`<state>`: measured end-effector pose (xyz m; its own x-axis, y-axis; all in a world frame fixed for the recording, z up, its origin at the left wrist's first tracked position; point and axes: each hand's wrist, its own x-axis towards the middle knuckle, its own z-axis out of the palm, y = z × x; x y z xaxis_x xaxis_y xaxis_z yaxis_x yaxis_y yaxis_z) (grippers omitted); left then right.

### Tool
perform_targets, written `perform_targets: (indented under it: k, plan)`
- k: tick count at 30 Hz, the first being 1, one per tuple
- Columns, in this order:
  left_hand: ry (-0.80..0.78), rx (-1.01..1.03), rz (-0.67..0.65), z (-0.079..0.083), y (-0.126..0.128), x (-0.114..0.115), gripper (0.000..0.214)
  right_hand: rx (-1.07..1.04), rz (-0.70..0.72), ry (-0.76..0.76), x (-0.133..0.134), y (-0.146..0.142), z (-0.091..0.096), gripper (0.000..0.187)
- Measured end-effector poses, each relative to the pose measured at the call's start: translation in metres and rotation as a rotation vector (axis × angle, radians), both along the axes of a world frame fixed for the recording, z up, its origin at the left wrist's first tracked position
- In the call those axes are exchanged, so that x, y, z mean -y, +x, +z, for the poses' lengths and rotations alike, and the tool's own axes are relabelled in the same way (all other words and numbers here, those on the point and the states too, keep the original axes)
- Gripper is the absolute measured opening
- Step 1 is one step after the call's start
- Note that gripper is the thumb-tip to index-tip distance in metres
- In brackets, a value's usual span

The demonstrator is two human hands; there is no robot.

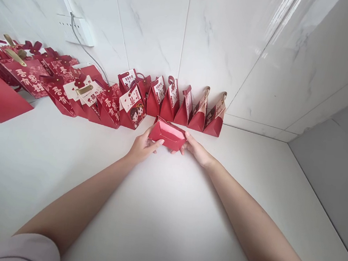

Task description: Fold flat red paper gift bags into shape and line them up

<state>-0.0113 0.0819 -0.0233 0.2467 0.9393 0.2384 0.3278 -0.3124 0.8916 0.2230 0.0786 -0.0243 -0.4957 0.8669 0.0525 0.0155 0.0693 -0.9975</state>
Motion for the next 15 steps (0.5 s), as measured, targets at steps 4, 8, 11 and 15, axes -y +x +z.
perform_targets:
  k: [4,8,11,15]
  plan:
    - [0.068,-0.041,0.007,0.003,0.002,0.005,0.067,-0.002,0.043,0.036,0.002,-0.003,0.005,0.067]
    - [0.090,-0.056,0.004,0.001,0.002,0.006,0.070,-0.012,0.105,-0.001,0.001,0.002,0.009,0.062]
    - [0.095,-0.071,-0.017,-0.001,0.003,0.006,0.073,-0.001,0.150,-0.039,-0.002,0.011,0.008,0.060]
    - [0.087,-0.070,-0.060,-0.002,0.004,0.008,0.081,-0.008,0.175,-0.035,-0.006,0.018,0.005,0.057]
